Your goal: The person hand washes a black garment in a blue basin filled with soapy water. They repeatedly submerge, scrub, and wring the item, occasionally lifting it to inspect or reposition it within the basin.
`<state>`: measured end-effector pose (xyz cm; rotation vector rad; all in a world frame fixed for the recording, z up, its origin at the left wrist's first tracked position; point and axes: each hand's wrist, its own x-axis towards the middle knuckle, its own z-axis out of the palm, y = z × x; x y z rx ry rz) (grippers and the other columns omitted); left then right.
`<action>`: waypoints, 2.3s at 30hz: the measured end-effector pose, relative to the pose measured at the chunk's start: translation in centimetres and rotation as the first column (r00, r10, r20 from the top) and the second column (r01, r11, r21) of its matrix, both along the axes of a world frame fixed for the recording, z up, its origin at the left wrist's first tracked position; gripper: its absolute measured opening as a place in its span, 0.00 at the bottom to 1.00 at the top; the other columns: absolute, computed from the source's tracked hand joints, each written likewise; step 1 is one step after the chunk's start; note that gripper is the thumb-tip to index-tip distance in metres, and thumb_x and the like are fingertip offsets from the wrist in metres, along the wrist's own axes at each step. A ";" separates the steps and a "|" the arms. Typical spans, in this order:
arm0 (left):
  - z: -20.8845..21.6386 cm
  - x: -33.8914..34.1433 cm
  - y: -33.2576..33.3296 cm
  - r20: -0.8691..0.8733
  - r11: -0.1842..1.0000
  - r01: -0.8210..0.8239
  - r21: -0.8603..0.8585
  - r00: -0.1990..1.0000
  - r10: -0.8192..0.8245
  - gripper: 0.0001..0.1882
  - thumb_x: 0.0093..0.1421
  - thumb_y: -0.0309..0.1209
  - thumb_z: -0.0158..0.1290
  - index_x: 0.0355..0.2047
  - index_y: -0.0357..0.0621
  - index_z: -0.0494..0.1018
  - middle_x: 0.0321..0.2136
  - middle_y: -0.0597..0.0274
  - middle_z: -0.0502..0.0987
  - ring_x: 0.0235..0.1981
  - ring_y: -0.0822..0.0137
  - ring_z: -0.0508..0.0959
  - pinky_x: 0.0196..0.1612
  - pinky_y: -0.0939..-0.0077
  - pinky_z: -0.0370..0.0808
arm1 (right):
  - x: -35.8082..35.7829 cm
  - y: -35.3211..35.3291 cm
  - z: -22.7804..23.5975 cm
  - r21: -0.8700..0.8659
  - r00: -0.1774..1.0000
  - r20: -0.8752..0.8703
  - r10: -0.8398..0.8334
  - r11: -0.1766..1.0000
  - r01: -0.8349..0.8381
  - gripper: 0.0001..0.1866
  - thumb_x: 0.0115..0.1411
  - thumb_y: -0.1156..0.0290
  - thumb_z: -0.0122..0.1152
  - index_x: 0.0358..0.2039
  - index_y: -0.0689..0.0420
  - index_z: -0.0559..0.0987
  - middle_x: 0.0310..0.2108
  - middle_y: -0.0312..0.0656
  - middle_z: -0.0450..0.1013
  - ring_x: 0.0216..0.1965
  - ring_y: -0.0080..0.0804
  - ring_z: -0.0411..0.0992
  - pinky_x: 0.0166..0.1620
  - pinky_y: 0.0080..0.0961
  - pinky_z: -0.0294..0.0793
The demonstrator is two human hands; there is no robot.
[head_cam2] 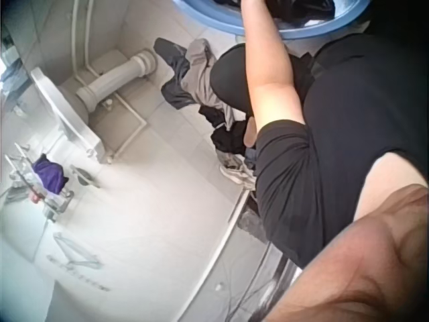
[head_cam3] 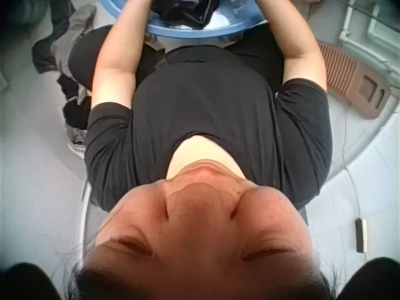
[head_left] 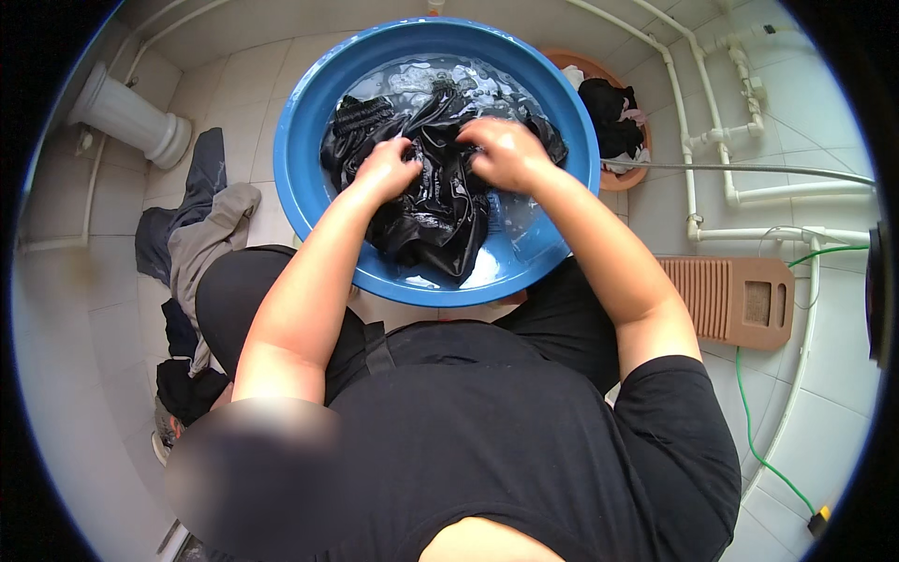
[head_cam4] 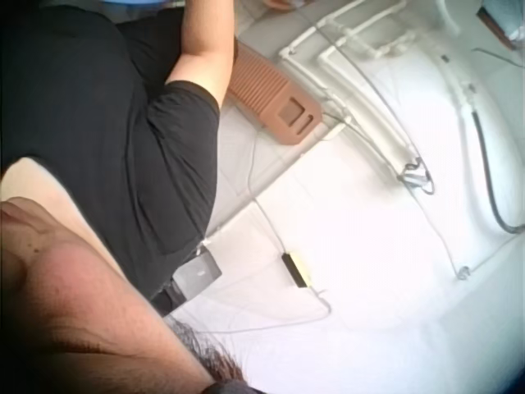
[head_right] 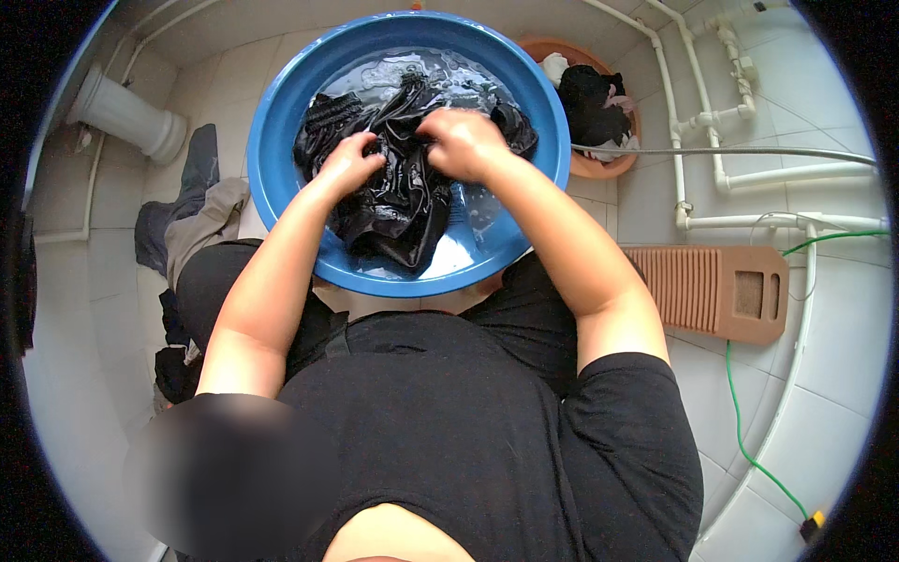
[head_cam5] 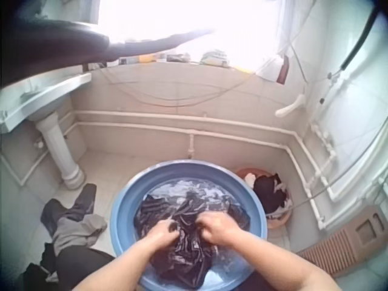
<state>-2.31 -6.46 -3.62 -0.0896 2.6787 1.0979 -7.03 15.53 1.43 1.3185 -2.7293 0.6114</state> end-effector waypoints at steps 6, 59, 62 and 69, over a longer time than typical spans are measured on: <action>3.9 1.7 0.3 0.198 0.903 0.175 -0.392 0.975 -0.103 0.35 0.45 0.51 0.57 0.53 0.53 0.64 0.46 0.56 0.71 0.47 0.57 0.72 0.48 0.65 0.69 | 2.9 0.5 1.7 0.481 0.977 0.197 -0.078 0.876 -0.027 0.21 0.48 0.48 0.56 0.31 0.54 0.77 0.26 0.44 0.74 0.33 0.41 0.73 0.37 0.36 0.72; 7.3 3.9 8.3 0.636 -0.225 -0.597 0.770 0.746 0.195 0.21 0.60 0.48 0.39 0.40 0.44 0.70 0.34 0.64 0.76 0.37 0.68 0.75 0.44 0.68 0.71 | 5.1 -5.7 1.8 -0.534 0.903 0.118 -0.412 0.741 0.408 0.15 0.49 0.62 0.55 0.11 0.54 0.72 0.16 0.45 0.69 0.18 0.43 0.69 0.22 0.34 0.68; 6.0 3.5 8.3 0.646 -0.221 -0.610 0.761 0.744 0.170 0.16 0.60 0.44 0.41 0.32 0.46 0.72 0.31 0.63 0.75 0.35 0.65 0.75 0.40 0.69 0.73 | 5.2 -4.8 -0.3 -0.521 0.884 0.231 -0.406 0.716 0.464 0.12 0.48 0.68 0.55 0.12 0.59 0.70 0.16 0.49 0.66 0.19 0.46 0.68 0.22 0.34 0.67; 4.8 2.4 6.1 0.624 -0.105 -0.618 0.779 0.748 0.226 0.14 0.59 0.41 0.43 0.23 0.47 0.71 0.21 0.61 0.75 0.22 0.67 0.74 0.30 0.71 0.73 | 7.0 -4.5 -0.5 -0.568 0.997 0.003 -0.078 0.820 0.067 0.13 0.47 0.67 0.55 0.11 0.55 0.68 0.16 0.42 0.66 0.18 0.43 0.67 0.22 0.34 0.67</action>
